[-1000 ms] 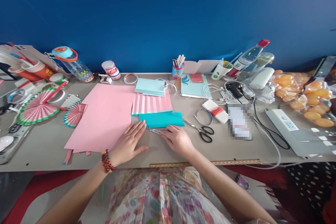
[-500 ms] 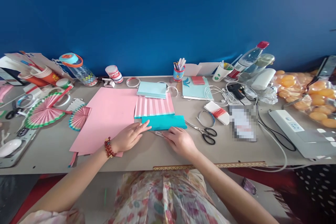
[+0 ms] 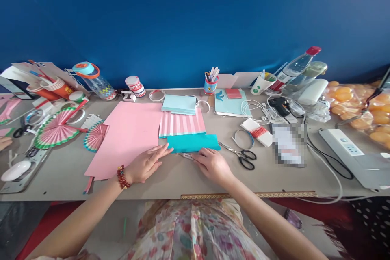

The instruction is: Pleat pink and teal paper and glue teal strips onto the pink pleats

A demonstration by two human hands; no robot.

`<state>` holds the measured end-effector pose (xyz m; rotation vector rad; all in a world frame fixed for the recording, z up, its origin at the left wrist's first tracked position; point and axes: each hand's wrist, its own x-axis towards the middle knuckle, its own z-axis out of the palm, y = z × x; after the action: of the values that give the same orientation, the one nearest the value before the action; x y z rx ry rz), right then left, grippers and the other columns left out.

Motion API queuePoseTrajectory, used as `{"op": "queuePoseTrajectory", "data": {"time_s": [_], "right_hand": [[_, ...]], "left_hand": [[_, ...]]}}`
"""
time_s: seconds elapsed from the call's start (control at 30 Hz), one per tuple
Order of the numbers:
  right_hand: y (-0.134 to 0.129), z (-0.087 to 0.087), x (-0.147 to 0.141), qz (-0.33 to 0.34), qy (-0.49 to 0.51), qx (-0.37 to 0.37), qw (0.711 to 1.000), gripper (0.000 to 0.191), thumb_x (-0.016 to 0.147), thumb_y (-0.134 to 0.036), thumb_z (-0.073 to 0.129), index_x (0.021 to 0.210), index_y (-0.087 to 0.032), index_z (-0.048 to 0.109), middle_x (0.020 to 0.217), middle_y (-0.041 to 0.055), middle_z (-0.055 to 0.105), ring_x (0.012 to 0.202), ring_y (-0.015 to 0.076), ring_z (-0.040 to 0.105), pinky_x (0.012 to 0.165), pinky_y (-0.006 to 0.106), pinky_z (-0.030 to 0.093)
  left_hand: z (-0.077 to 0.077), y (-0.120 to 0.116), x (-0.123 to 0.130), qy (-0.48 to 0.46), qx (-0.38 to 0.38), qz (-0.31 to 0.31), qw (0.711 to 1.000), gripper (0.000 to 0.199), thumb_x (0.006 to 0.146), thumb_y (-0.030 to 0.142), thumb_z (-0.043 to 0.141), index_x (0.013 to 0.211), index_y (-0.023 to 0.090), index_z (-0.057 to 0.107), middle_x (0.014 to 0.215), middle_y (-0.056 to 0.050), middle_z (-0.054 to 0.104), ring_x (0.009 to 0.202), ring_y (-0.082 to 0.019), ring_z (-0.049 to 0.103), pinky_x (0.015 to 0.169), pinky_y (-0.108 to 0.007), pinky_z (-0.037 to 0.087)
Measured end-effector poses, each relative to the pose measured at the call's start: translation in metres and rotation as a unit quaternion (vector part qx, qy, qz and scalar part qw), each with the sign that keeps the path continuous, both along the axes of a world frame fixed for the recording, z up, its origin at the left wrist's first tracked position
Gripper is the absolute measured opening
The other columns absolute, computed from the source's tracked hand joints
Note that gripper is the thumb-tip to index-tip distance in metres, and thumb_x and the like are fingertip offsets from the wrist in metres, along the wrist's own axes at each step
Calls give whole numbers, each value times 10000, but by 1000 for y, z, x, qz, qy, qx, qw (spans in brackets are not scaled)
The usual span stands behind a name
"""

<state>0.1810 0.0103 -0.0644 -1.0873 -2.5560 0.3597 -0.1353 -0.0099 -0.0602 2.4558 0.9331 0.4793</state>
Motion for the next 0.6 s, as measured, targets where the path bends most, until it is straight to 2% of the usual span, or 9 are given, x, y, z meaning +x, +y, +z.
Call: {"op": "queuePoseTrajectory", "data": {"time_s": [0.13,0.27,0.33,0.43,0.53,0.6], "right_hand": [[0,0,-1,7,1,4,1000,276,988,-252,469,1144,-227,695,900,71,635,839,198,571,715,304,408],[-1,-1,0,10,4,4,1000,274,988,-244,465,1129,-217,698,898,69,633,825,195,570,711,309,413],[-1,-1,0,9,6,3,1000,275,990,-246,462,1128,-216,698,898,69,633,825,194,573,709,307,414],[-1,0,-1,12,9,5,1000,284,994,-249,453,1136,-224,698,902,71,639,838,197,580,708,307,414],[0,2,-3,16,7,5,1000,286,997,-253,448,1134,-222,697,899,71,642,840,201,583,708,310,415],[-1,3,-4,15,7,4,1000,280,996,-248,452,1122,-217,700,894,71,641,830,197,582,710,309,415]], "left_hand": [[1,-4,3,-13,-20,24,999,717,1007,158,333,1549,271,-123,1527,-60,414,1454,-206,299,1165,-485,321],[3,-5,2,-36,-69,43,996,681,1021,194,309,1551,289,-107,1526,-61,415,1389,-206,405,1131,-458,367],[2,-5,1,-46,-103,53,992,659,1030,224,289,1549,305,-107,1527,-66,413,1280,-199,516,1080,-434,424],[1,-6,0,-52,-141,64,987,642,1037,264,271,1548,317,-114,1521,-88,420,1013,-168,641,972,-390,499],[1,-6,0,-56,-152,69,984,640,1036,277,271,1548,322,-111,1512,-109,432,758,-122,636,882,-355,530],[1,-6,0,-59,-154,71,984,640,1036,279,271,1547,329,-111,1509,-110,437,681,-103,607,859,-345,532]]}}
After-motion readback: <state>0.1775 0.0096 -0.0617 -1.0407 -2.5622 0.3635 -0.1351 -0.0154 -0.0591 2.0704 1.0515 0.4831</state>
